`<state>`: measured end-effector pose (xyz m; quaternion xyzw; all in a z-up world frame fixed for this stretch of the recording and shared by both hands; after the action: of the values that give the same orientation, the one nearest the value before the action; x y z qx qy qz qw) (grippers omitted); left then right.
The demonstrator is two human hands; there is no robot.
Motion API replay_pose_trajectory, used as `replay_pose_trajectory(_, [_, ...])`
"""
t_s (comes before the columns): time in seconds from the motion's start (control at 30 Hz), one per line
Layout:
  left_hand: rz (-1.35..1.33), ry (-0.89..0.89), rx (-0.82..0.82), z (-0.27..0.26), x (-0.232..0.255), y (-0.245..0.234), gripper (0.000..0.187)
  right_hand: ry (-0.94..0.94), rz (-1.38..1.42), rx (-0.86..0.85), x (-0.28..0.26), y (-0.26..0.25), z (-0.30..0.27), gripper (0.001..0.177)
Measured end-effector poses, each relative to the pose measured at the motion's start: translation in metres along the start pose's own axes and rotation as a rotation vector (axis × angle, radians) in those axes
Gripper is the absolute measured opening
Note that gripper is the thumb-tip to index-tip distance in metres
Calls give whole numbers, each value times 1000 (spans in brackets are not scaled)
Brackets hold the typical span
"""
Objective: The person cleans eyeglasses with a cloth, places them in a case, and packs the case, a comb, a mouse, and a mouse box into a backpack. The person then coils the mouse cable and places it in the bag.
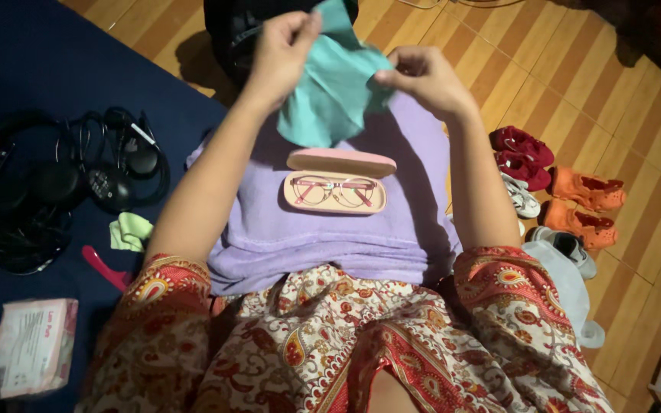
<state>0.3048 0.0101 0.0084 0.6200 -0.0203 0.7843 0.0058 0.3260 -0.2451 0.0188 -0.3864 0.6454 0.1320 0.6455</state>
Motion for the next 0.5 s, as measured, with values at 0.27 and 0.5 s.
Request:
replay_pose_trajectory(0.27, [-196,-260,-48,0,-63,-8,39,-249,172,382,-9,14,5,43])
replay_pose_trajectory(0.5, [-181,-560,45,-21,-108,-35,36,-161,-363,159,6,54,4,33])
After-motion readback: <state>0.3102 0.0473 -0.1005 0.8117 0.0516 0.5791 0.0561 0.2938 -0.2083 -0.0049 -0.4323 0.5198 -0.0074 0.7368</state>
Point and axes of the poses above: each hand's wrist, its own z-axis towards the middle knuckle, its own y-axis out of the palm, x = y × z, the point moved 6 cm from there along z, towards the middle knuckle, and after that the axes turned 5 degrees about -x, right-handed, at the moved point
